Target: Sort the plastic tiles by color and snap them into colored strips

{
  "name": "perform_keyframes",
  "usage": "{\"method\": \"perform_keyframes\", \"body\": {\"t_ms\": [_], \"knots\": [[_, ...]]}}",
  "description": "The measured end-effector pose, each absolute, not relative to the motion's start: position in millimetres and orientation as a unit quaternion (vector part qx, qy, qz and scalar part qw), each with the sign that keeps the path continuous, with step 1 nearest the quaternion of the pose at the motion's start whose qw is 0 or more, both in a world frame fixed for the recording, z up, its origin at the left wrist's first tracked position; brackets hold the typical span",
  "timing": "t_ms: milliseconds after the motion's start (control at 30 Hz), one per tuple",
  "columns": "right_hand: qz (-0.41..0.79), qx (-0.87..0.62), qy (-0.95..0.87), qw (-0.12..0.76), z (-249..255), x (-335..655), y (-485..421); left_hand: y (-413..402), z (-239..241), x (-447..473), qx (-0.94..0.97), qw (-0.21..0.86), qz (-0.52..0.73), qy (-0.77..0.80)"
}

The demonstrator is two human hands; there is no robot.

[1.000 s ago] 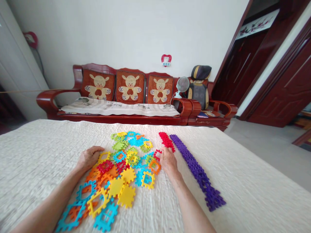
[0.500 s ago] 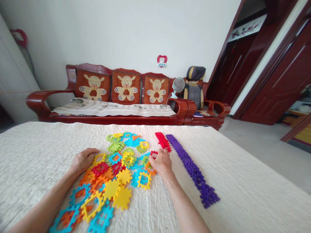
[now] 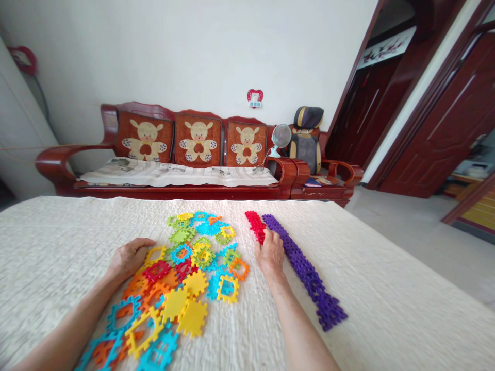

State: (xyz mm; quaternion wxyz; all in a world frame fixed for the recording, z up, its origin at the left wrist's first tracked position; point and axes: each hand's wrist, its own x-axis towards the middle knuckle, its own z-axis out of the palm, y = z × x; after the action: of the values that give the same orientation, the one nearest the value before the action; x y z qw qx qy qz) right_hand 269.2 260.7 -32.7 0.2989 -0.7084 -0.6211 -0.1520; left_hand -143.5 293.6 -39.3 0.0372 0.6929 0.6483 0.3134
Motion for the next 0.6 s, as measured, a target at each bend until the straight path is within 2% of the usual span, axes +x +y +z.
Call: {"method": "perform_keyframes", "body": {"t_ms": [300, 433, 600], "knots": [[-0.159, -0.716, -0.617, 0.287, -39, 270, 263, 295, -45, -144, 0.69, 0.035, 0.324, 0.647], [-0.167, -0.697, -0.618, 0.324, -37, 269, 262, 294, -44, -143, 0.692, 0.04, 0.323, 0.644], [-0.15, -0.59, -0.689, 0.394, -23, 250, 261, 294, -42, -141, 0.693, 0.04, 0.326, 0.642]]}}
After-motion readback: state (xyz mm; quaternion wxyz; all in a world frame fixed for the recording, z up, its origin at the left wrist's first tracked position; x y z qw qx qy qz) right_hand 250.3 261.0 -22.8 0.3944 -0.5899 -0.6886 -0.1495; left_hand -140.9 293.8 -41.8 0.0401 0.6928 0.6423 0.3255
